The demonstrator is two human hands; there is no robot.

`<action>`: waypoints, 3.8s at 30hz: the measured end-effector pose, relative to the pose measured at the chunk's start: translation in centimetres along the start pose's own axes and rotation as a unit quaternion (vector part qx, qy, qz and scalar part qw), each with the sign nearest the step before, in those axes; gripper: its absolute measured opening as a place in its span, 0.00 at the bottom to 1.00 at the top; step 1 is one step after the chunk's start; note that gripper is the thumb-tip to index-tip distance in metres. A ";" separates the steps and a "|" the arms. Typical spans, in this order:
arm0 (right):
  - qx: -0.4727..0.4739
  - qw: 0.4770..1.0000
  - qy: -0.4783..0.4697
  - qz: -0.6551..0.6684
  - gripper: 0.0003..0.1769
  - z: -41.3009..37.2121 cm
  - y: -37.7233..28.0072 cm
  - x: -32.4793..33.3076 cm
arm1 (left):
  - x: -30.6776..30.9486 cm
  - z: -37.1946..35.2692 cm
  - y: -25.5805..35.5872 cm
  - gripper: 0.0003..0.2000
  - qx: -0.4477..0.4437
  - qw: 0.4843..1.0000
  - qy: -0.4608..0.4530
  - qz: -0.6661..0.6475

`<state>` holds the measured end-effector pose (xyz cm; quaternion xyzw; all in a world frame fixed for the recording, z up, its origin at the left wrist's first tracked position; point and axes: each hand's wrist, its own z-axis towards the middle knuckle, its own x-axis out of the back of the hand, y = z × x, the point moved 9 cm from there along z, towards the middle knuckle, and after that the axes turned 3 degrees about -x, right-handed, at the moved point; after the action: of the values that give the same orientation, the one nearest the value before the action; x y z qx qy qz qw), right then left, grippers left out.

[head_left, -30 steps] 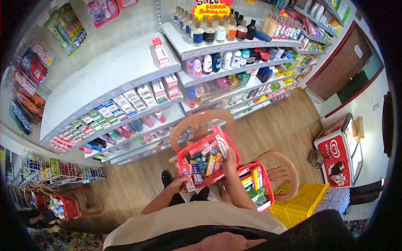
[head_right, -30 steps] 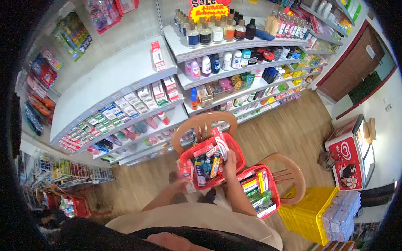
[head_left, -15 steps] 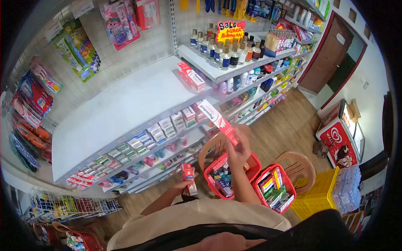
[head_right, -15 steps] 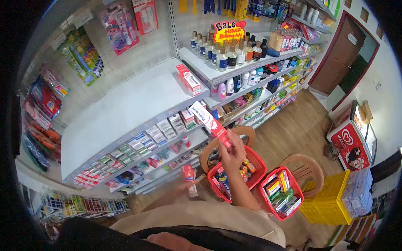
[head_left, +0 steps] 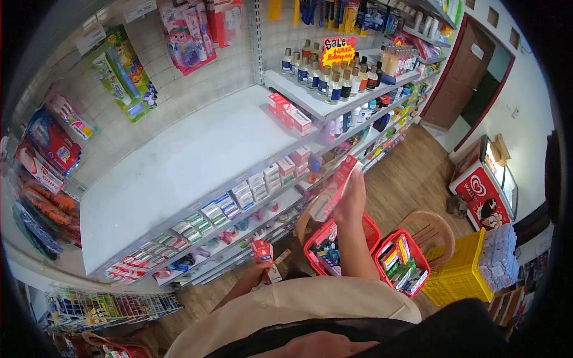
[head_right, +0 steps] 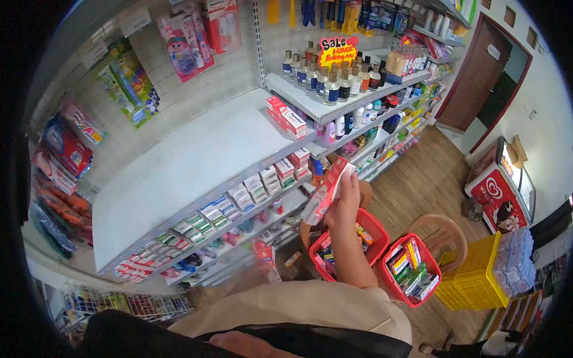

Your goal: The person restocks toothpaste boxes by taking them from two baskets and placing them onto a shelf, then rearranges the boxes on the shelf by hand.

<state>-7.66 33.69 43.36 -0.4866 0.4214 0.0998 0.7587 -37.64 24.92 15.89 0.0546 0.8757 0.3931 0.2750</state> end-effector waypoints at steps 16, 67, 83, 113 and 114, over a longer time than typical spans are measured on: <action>-0.550 0.833 0.041 0.053 0.14 -8.5 12.3 5.9 | 4.3 7.2 -4.7 0.14 -0.025 0.998 0.051 -0.016; 0.235 0.789 -0.131 -0.553 0.28 11.0 2.2 -13.9 | 4.9 8.2 -4.9 0.11 -0.048 0.996 0.058 -0.036; 0.273 0.812 -0.114 -0.503 0.20 10.4 2.6 -12.4 | 3.9 7.2 -4.1 0.09 -0.027 0.993 0.080 -0.088; 0.244 0.800 -0.117 -0.535 0.30 9.7 2.4 -12.2 | 3.7 5.9 -2.1 0.10 0.002 0.995 0.100 -0.007; 0.257 0.797 -0.116 -0.535 0.31 9.5 2.2 -12.3 | 3.9 6.0 -2.4 0.10 0.006 0.995 0.100 -0.009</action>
<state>-11.43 45.81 52.59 -0.4066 0.0132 -0.3777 0.8318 -37.49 28.42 9.17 0.0090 0.9017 0.3887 0.1892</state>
